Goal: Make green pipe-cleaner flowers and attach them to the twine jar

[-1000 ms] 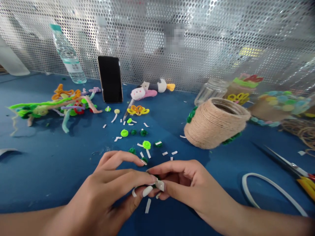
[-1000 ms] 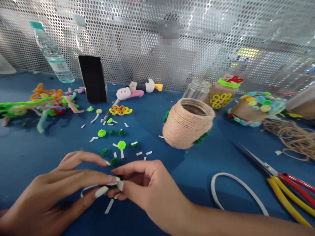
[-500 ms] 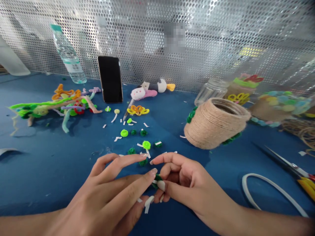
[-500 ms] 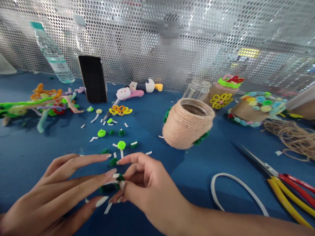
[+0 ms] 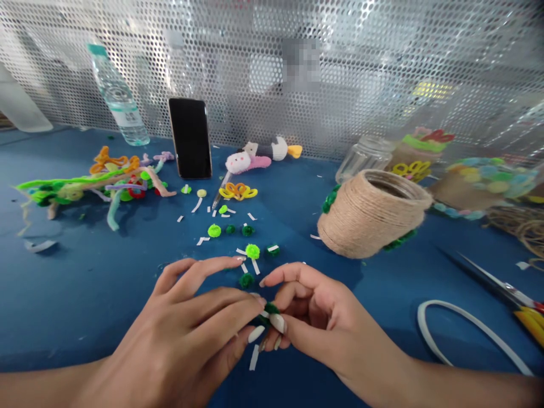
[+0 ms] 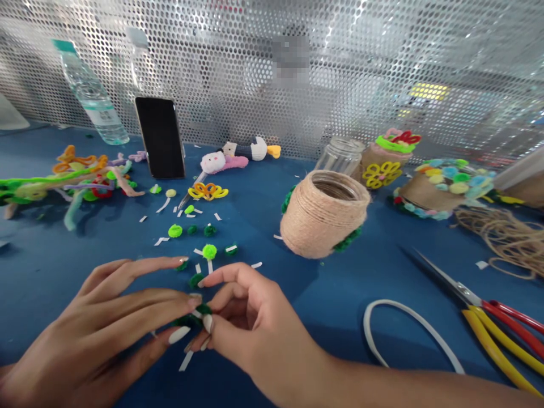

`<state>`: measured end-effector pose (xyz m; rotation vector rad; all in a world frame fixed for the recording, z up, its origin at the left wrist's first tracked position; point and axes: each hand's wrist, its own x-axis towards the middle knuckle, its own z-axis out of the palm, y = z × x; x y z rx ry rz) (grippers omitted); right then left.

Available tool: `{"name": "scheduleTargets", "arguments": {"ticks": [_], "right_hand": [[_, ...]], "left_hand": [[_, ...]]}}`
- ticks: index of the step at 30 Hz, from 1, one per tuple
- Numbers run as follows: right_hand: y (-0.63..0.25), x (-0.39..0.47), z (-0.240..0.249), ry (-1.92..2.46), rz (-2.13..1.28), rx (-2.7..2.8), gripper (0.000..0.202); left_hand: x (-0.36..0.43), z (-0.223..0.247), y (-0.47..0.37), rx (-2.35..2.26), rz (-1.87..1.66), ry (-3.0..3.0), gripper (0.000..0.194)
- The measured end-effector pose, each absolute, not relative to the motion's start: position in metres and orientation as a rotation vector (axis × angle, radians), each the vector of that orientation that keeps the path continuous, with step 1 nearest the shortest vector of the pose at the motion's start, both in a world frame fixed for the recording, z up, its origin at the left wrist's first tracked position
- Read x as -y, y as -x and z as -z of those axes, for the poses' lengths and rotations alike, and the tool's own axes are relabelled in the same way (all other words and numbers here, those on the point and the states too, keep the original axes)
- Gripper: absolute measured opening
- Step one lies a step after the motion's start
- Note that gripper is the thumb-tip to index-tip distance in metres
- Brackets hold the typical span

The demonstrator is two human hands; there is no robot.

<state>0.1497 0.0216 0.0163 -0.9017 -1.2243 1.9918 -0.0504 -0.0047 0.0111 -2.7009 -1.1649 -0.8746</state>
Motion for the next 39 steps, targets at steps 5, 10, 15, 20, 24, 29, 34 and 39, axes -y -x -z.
{"name": "scheduleTargets", "arguments": {"ticks": [5,10,15,20,24,29,34,39], "right_hand": [[-0.1503,-0.0203,-0.0143,0.876,-1.959,1.294,0.022],[-0.1494,-0.0202,-0.0139,0.952,-1.916,1.319,0.026],[-0.1474,-0.0196,-0.0149,1.126,-1.900,1.341,0.026],[-0.1436,-0.0171,-0.0185,1.154,-1.928,1.328,0.023],[-0.1425,-0.0166,-0.0187,1.108,-1.916,1.332,0.026],[-0.1437,-0.0171,-0.0172,1.094,-1.910,1.344,0.023],[-0.1446,-0.0178,-0.0165,1.101,-1.898,1.389,0.020],[-0.1437,-0.0172,-0.0157,1.147,-1.889,1.382,0.020]], "left_hand": [[0.0024,-0.0112,0.0511,1.279,0.910,2.714,0.019],[0.0016,-0.0103,0.0526,1.269,0.976,2.703,0.022],[0.0048,-0.0077,0.0498,1.242,0.990,2.640,0.018],[0.0075,-0.0045,0.0470,1.263,1.138,2.569,0.016],[0.0084,-0.0049,0.0515,1.201,1.003,2.647,0.023],[0.0064,-0.0092,0.0530,1.177,0.952,2.753,0.024],[0.0058,-0.0089,0.0487,1.301,0.914,2.785,0.019],[0.0037,-0.0081,0.0511,1.304,0.854,2.764,0.016]]}}
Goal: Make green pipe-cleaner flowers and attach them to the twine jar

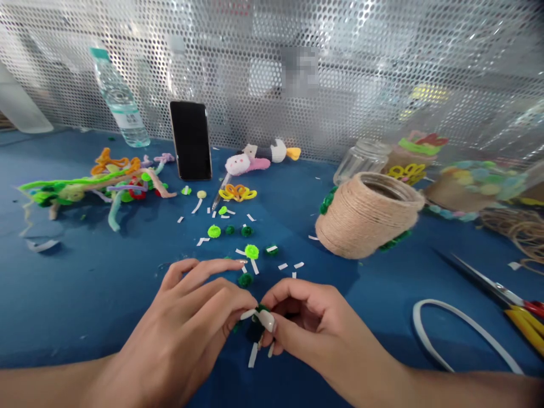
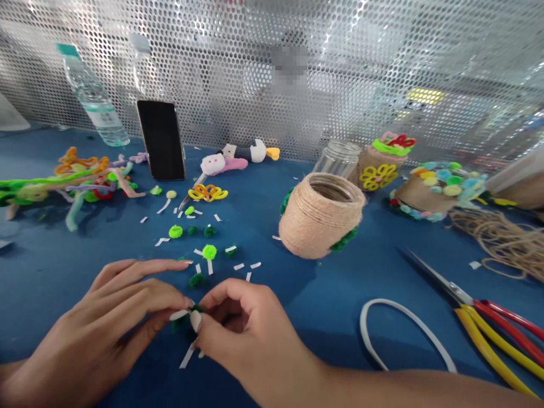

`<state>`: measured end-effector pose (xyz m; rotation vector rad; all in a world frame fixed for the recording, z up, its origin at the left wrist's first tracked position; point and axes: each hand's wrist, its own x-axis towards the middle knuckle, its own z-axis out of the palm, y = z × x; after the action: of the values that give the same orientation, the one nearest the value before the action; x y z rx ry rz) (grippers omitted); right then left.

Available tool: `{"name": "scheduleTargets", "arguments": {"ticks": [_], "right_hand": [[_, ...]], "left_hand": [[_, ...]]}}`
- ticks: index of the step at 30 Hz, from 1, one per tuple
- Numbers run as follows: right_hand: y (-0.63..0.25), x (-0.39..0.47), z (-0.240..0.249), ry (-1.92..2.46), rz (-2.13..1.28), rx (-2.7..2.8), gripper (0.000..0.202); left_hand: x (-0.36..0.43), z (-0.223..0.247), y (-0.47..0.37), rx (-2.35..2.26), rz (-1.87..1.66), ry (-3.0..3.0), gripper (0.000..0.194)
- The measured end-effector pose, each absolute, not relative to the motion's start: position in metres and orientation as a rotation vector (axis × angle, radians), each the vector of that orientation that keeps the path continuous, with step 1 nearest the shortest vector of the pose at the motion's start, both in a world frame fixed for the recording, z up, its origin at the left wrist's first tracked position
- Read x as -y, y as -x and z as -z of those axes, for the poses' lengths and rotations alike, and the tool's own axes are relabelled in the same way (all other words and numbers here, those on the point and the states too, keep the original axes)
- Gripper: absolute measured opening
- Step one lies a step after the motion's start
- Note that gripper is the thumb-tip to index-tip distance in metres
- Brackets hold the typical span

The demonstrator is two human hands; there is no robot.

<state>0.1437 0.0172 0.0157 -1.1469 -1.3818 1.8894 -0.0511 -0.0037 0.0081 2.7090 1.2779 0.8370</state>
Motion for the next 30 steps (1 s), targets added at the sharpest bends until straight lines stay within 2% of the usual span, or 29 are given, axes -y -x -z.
{"name": "scheduleTargets", "arguments": {"ticks": [3,10,18,27,30], "right_hand": [[-0.1430,-0.0162,-0.0162,1.135,-1.852,1.467,0.015],[-0.1421,-0.0161,-0.0190,1.106,-1.801,1.485,0.017],[-0.1435,-0.0152,-0.0198,1.160,-1.754,1.520,0.014],[-0.1420,-0.0146,-0.0234,1.219,-1.727,1.497,0.011],[-0.1432,-0.0145,-0.0231,1.194,-1.735,1.477,0.010]], "left_hand": [[0.0036,-0.0081,0.0523,-1.257,-0.871,-2.785,0.016],[0.0067,-0.0068,0.0491,-1.360,-0.991,-2.832,0.027],[0.0013,-0.0143,0.0458,-1.275,-0.955,-2.638,0.016],[0.0017,-0.0094,0.0448,-1.289,-0.952,-2.652,0.015],[0.0036,-0.0091,0.0458,-1.249,-0.953,-2.753,0.020]]}}
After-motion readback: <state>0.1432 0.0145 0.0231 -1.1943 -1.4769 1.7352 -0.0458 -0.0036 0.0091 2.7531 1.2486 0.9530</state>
